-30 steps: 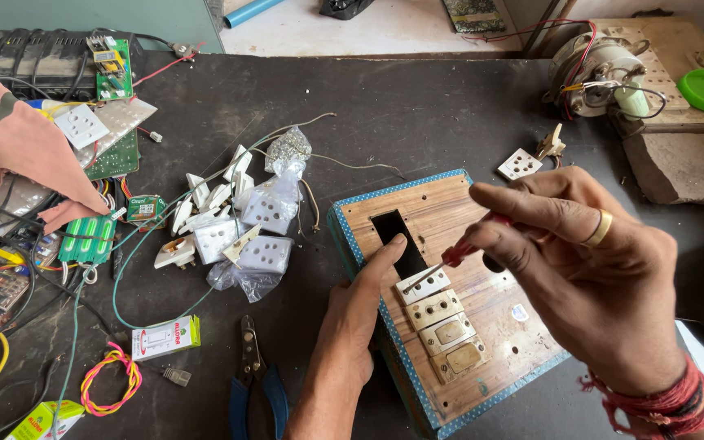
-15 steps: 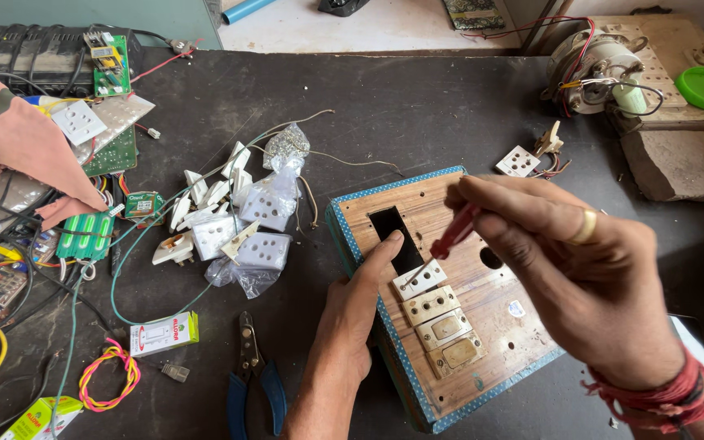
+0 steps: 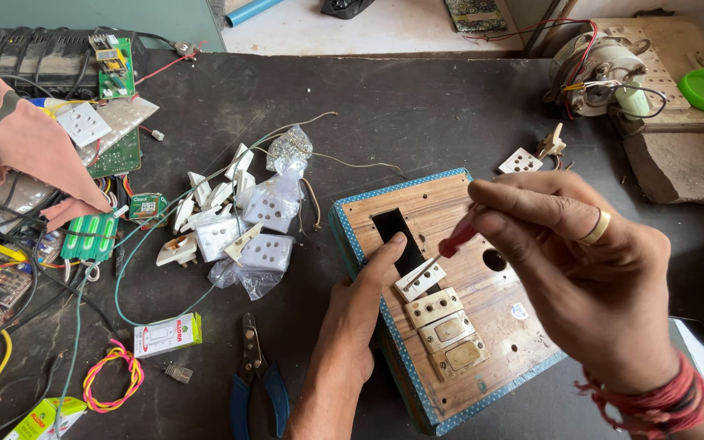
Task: The person uses a screwdriver to remove screws from several white electrical sockets mounted on a wooden board. They then remove the sockets from the board and place them on the table.
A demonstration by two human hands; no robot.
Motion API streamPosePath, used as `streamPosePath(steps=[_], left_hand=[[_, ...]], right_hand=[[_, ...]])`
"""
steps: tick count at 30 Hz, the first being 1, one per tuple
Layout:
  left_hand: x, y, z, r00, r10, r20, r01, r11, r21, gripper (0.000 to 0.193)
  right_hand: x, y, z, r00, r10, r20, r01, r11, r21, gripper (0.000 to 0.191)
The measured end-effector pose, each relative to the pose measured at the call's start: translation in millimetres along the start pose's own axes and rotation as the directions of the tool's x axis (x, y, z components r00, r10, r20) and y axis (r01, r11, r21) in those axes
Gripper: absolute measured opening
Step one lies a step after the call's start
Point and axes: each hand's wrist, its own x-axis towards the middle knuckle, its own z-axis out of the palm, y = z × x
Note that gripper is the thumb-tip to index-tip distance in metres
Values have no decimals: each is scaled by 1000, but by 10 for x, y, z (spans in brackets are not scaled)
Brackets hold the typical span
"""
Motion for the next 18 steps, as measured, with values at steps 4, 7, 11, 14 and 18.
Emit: streamPosePath(steps=[4, 7, 11, 14, 18], left_hand=[[1, 2, 5, 1000, -9, -4, 9, 1000, 0, 93], [2, 5, 5, 1000, -25, 0, 25, 1000, 8, 91], [3, 7, 4, 1000, 6, -7, -6, 1000, -11, 90], [1, 6, 3, 1000, 5, 4, -5, 1000, -13, 89], [-3, 5, 4, 1000, 7, 8, -7, 1000, -9, 89]], right_hand=[[-11, 83, -42, 999, 39, 0, -38, 992, 123, 27], [-57, 122, -32, 999, 1, -33, 3, 993, 116, 25], [-54, 118, 3, 999, -25, -40, 27, 999, 42, 26], [-39, 98, 43, 997, -37, -67, 45, 991, 123, 23], [-37, 87, 0, 1000, -26, 1, 26, 997, 68, 26]])
